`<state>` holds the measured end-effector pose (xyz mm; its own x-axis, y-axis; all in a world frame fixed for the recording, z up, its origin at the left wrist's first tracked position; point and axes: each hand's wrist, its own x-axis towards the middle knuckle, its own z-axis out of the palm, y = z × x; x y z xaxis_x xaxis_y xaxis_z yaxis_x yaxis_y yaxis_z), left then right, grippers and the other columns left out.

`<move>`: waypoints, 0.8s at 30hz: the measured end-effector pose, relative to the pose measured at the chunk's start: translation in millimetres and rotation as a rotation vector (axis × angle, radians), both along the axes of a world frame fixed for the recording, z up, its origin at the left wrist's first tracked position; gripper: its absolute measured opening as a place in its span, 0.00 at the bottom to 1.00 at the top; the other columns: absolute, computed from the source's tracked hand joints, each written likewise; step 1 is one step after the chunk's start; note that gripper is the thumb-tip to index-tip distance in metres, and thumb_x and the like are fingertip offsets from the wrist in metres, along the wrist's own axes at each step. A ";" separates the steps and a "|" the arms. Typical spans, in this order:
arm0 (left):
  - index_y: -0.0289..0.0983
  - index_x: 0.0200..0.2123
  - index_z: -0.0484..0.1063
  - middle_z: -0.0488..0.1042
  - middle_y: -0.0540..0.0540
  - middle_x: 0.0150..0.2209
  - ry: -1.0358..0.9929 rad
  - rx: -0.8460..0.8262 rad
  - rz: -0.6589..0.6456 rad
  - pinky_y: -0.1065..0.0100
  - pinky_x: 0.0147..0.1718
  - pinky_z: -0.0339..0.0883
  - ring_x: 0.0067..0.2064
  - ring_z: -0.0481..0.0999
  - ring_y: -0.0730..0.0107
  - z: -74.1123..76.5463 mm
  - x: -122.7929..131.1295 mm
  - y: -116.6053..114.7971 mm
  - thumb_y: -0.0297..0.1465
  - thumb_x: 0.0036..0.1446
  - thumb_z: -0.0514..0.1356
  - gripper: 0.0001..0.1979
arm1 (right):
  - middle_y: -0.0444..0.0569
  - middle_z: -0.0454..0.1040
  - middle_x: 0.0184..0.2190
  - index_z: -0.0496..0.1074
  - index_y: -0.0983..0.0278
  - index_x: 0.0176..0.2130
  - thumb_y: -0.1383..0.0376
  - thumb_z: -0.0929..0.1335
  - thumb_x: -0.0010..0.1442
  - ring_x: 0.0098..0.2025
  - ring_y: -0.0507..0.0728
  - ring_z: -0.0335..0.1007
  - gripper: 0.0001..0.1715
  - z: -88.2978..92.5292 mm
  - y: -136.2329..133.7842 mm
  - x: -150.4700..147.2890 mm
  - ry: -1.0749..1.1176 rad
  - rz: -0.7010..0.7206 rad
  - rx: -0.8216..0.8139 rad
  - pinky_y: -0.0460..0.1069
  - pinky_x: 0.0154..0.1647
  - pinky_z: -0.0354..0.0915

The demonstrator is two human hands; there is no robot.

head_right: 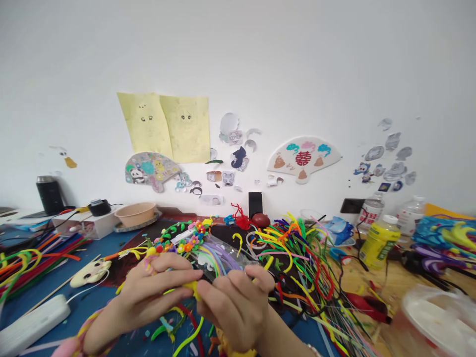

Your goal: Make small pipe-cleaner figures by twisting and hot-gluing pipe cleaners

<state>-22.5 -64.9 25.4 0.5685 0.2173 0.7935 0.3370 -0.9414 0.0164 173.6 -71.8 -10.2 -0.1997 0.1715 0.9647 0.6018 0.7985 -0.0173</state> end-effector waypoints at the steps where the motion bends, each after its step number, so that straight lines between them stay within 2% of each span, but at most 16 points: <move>1: 0.37 0.45 0.72 0.76 0.45 0.33 0.007 0.025 0.040 0.71 0.30 0.70 0.32 0.75 0.70 -1.8 0.7 0.6 0.25 0.58 0.57 0.11 | 0.31 0.74 0.19 0.70 0.56 0.34 0.67 0.71 0.53 0.21 0.48 0.67 0.08 6.9 0.7 -2.3 -0.057 -0.026 0.053 0.51 0.38 0.51; 4: 0.35 0.39 0.72 0.76 0.46 0.29 -0.036 0.018 0.105 0.71 0.29 0.68 0.30 0.74 0.70 -10.2 6.0 3.0 0.23 0.57 0.58 0.08 | 0.35 0.73 0.19 0.67 0.60 0.31 0.72 0.68 0.53 0.21 0.50 0.66 0.08 20.0 1.6 -9.2 -0.046 -0.012 -0.009 0.52 0.38 0.53; 6: 0.35 0.32 0.72 0.74 0.47 0.24 -0.141 -0.087 0.117 0.72 0.25 0.64 0.26 0.71 0.72 -15.7 12.8 3.7 0.23 0.57 0.56 0.06 | 0.37 0.73 0.19 0.67 0.61 0.30 0.72 0.68 0.53 0.21 0.50 0.65 0.07 21.8 1.5 -11.6 -0.013 0.005 -0.071 0.53 0.38 0.54; 7: 0.35 0.28 0.71 0.72 0.48 0.22 -0.205 -0.164 0.112 0.72 0.24 0.63 0.24 0.70 0.72 -17.9 16.7 3.7 0.25 0.58 0.55 0.08 | 0.37 0.73 0.19 0.68 0.61 0.30 0.72 0.68 0.54 0.21 0.50 0.65 0.06 21.3 1.5 -12.0 -0.009 -0.002 -0.075 0.53 0.38 0.54; 9: 0.36 0.22 0.69 0.69 0.49 0.18 -0.274 -0.420 0.107 0.72 0.23 0.62 0.21 0.67 0.73 -20.7 24.4 3.7 0.30 0.61 0.53 0.15 | 0.38 0.73 0.19 0.68 0.61 0.30 0.72 0.68 0.54 0.22 0.51 0.65 0.06 19.4 2.4 -11.5 -0.009 -0.036 -0.055 0.54 0.39 0.53; 12: 0.36 0.17 0.66 0.66 0.51 0.12 -0.340 -0.848 0.031 0.71 0.22 0.63 0.17 0.65 0.74 -22.4 31.8 5.5 0.38 0.63 0.49 0.23 | 0.38 0.72 0.19 0.69 0.61 0.31 0.71 0.68 0.54 0.23 0.51 0.65 0.05 17.7 5.9 -9.1 0.014 -0.057 -0.072 0.54 0.40 0.53; 15: 0.35 0.17 0.69 0.67 0.49 0.12 -0.424 -1.056 -0.029 0.69 0.25 0.65 0.17 0.67 0.72 -23.1 33.3 9.7 0.42 0.63 0.45 0.28 | 0.37 0.69 0.19 0.69 0.61 0.29 0.69 0.68 0.53 0.23 0.51 0.63 0.03 18.4 10.8 -6.2 0.043 -0.045 -0.198 0.55 0.42 0.54; 17: 0.35 0.21 0.73 0.69 0.48 0.13 -0.479 -1.075 -0.040 0.68 0.23 0.66 0.17 0.69 0.71 -22.7 32.3 12.6 0.43 0.63 0.45 0.28 | 0.37 0.66 0.18 0.70 0.60 0.29 0.67 0.68 0.53 0.24 0.52 0.62 0.02 18.8 14.0 -4.2 0.053 -0.044 -0.291 0.54 0.41 0.55; 19: 0.35 0.26 0.76 0.70 0.49 0.13 -0.505 -1.010 -0.037 0.69 0.19 0.65 0.16 0.69 0.71 -21.1 30.6 14.8 0.43 0.62 0.47 0.25 | 0.37 0.63 0.18 0.70 0.60 0.28 0.67 0.68 0.53 0.24 0.52 0.61 0.03 18.4 16.7 -2.5 0.055 -0.040 -0.360 0.53 0.39 0.56; 22: 0.36 0.28 0.78 0.70 0.50 0.12 -0.475 -0.887 -0.018 0.71 0.17 0.64 0.15 0.68 0.71 -17.3 27.8 16.6 0.40 0.60 0.52 0.19 | 0.37 0.61 0.17 0.69 0.60 0.28 0.67 0.68 0.53 0.23 0.52 0.59 0.03 16.6 19.3 -0.8 0.047 -0.021 -0.409 0.52 0.39 0.56; 24: 0.36 0.31 0.78 0.70 0.50 0.13 -0.443 -0.894 -0.018 0.72 0.16 0.63 0.16 0.69 0.72 -15.1 25.9 17.3 0.38 0.58 0.55 0.15 | 0.36 0.61 0.17 0.69 0.60 0.28 0.68 0.68 0.53 0.23 0.52 0.59 0.03 15.7 20.0 -0.1 0.040 -0.009 -0.419 0.53 0.39 0.56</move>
